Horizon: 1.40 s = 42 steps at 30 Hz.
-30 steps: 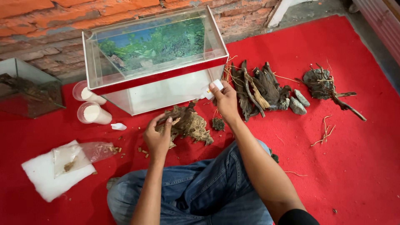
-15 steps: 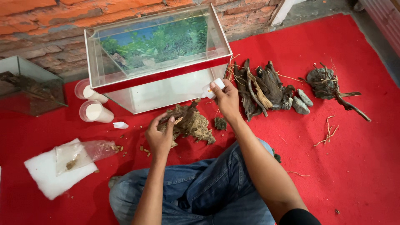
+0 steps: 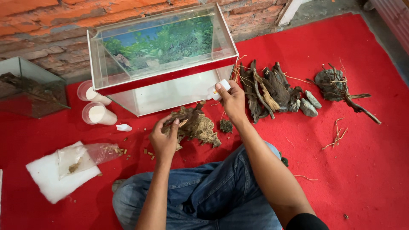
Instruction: The person sits on a red mat and assembles a piece of driftwood with a small green moss-like object using a white adhesive from a small bottle. They apply the adhesive to the wood and press the moss onto it, repeating the process to secure the attachment.
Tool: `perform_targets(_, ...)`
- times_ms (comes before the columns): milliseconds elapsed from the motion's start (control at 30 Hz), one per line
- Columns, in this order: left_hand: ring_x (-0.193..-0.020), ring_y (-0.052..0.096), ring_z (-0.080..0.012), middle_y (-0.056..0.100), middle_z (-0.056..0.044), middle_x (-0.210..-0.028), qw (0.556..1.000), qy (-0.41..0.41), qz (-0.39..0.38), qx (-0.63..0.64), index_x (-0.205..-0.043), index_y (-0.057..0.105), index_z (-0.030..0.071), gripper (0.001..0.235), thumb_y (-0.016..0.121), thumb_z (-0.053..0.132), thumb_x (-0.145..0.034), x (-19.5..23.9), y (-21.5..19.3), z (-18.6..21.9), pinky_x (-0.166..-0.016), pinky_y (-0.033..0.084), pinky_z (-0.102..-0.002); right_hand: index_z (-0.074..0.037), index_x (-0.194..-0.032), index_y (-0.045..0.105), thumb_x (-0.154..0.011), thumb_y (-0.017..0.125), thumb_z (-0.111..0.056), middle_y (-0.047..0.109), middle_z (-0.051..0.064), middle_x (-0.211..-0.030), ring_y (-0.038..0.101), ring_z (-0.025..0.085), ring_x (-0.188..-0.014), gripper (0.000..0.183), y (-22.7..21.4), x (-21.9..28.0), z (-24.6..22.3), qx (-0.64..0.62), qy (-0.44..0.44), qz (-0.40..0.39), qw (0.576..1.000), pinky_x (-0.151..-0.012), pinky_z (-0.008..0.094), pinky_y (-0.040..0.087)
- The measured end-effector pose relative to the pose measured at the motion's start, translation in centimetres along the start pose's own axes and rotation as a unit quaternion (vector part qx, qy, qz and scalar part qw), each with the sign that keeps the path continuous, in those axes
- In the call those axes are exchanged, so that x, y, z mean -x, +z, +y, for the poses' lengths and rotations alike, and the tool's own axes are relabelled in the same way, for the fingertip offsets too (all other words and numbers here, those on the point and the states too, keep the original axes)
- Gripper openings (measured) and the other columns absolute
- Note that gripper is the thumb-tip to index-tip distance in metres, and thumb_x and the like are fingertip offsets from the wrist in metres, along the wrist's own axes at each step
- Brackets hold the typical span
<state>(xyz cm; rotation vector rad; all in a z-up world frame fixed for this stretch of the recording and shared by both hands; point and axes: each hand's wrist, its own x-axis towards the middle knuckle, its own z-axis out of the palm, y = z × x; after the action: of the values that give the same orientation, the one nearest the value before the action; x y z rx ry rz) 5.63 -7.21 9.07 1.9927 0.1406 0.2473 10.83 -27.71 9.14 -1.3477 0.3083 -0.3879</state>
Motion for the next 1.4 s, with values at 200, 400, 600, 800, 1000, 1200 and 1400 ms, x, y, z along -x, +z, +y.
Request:
perform_targets(200, -0.096, 0.059, -0.0353, 0.064, -0.018, -0.094, 1.000, 0.008, 0.004, 0.007, -0.098, 0.067, 0.006, 0.029, 0.071, 0.026, -0.077, 0.0, 0.1, -0.4, -0.084, 0.045, -0.043, -0.003, -0.082, 0.059, -0.082, 0.067, -0.016, 0.051, 0.011, -0.048, 0.044, 0.011, -0.036, 0.015, -0.6, -0.9, 1.5, 0.005, -0.009, -0.001, 1.000, -0.034, 0.019, 0.033)
perform_targets(400, -0.098, 0.058, -0.0362, 0.064, -0.019, -0.096, 1.000, 0.010, -0.001, 0.000, -0.099, 0.066, 0.006, 0.029, 0.070, 0.025, -0.078, 0.1, -0.1, 0.1, -0.086, 0.044, -0.045, -0.003, -0.081, 0.059, -0.082, 0.067, -0.015, 0.051, 0.010, -0.048, 0.045, 0.011, -0.038, 0.015, -0.3, -0.5, 0.6, 0.000, -0.013, -0.004, 1.000, -0.035, 0.019, 0.034)
perform_targets(600, -0.099, 0.058, -0.0368, 0.064, -0.019, -0.096, 1.000, 0.007, -0.003, 0.004, -0.099, 0.066, 0.005, 0.029, 0.070, 0.025, -0.078, 0.1, -0.1, 0.2, -0.087, 0.043, -0.046, -0.003, -0.081, 0.059, -0.083, 0.066, -0.015, 0.050, 0.010, -0.047, 0.045, 0.013, -0.036, 0.015, -1.1, -1.6, 2.6, -0.006, -0.019, 0.002, 1.000, -0.034, 0.021, 0.034)
perform_targets(800, -0.100, 0.057, -0.0371, 0.064, -0.019, -0.097, 1.000, 0.004, -0.004, -0.005, -0.099, 0.066, 0.006, 0.029, 0.070, 0.026, -0.078, 0.1, -0.1, 0.3, -0.087, 0.043, -0.045, -0.003, -0.081, 0.060, -0.081, 0.067, -0.015, 0.052, 0.011, -0.049, 0.047, 0.013, -0.039, 0.014, -0.4, -0.3, 0.2, -0.002, -0.016, 0.005, 1.000, -0.035, 0.020, 0.036)
perform_targets(1000, -0.100, 0.057, -0.0371, 0.063, -0.019, -0.098, 1.000, -0.008, -0.011, 0.003, -0.100, 0.066, 0.006, 0.030, 0.069, 0.026, -0.079, 0.1, -0.3, 0.5, -0.088, 0.042, -0.046, -0.003, -0.080, 0.060, -0.080, 0.069, -0.015, 0.052, 0.010, -0.048, 0.047, 0.011, -0.039, 0.015, -0.7, -0.8, 1.1, 0.006, -0.022, 0.001, 1.000, -0.035, 0.019, 0.035)
perform_targets(1200, -0.100, 0.058, -0.0363, 0.064, -0.019, -0.098, 1.000, -0.005, -0.009, -0.002, -0.100, 0.066, 0.006, 0.029, 0.069, 0.026, -0.078, 0.1, -0.2, 0.3, -0.088, 0.042, -0.045, -0.003, -0.079, 0.060, -0.080, 0.068, -0.015, 0.053, 0.011, -0.049, 0.048, 0.012, -0.037, 0.015, -0.6, -1.0, 1.3, -0.006, -0.015, 0.008, 1.000, -0.034, 0.019, 0.035)
perform_targets(1400, -0.100, 0.057, -0.0373, 0.063, -0.020, -0.097, 1.000, 0.007, -0.006, 0.004, -0.100, 0.065, 0.005, 0.030, 0.069, 0.025, -0.078, 0.0, -0.1, 0.0, -0.088, 0.042, -0.046, -0.001, -0.079, 0.058, -0.082, 0.066, -0.015, 0.053, 0.009, -0.052, 0.051, 0.013, -0.039, 0.016, 0.0, -0.5, 0.8, -0.052, 0.011, 0.050, 0.997, -0.034, 0.019, 0.037)
